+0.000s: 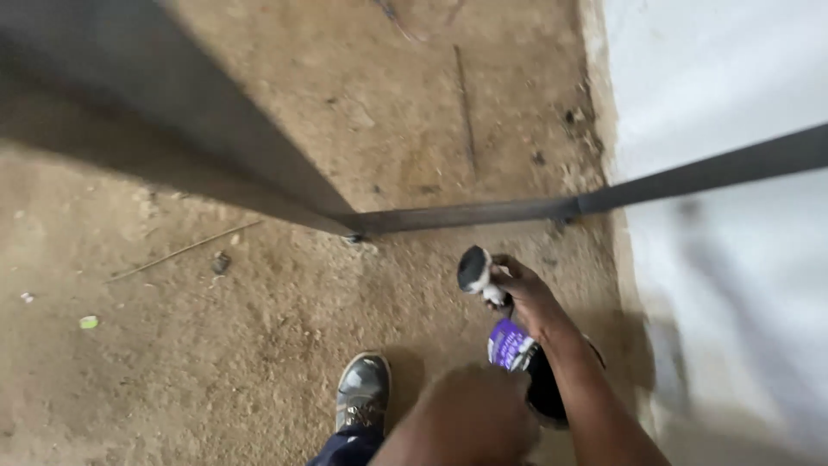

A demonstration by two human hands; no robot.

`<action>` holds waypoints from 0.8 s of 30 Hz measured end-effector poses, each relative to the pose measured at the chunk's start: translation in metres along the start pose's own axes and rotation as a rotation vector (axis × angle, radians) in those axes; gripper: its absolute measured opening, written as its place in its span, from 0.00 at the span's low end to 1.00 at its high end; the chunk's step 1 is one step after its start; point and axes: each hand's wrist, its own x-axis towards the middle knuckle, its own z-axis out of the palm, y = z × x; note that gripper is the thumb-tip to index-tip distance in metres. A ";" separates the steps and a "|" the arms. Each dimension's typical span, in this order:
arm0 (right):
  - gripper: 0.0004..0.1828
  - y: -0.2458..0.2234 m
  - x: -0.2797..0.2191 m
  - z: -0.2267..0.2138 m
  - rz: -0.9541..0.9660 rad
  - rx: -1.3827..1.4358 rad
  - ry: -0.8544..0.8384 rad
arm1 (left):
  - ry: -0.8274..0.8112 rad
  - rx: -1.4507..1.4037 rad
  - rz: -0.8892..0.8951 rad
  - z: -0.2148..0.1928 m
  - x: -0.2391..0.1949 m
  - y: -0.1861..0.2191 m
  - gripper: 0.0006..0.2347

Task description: The person paints a black metal frame with black paint using a white cloth. They repeatedly dip the cloth into a paint can and apply the paint to the horizontal and vertical sections of the frame near the floor.

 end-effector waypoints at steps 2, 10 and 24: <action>0.27 -0.021 0.019 0.045 -0.104 -0.496 0.015 | 0.128 0.393 0.059 0.000 0.028 -0.032 0.18; 0.21 0.033 0.173 0.112 -0.759 -1.464 -0.169 | 0.473 0.238 -0.218 -0.059 -0.032 -0.140 0.23; 0.21 -0.039 0.139 -0.003 -0.471 -1.644 0.595 | 0.503 -0.297 -0.331 -0.034 -0.110 -0.123 0.27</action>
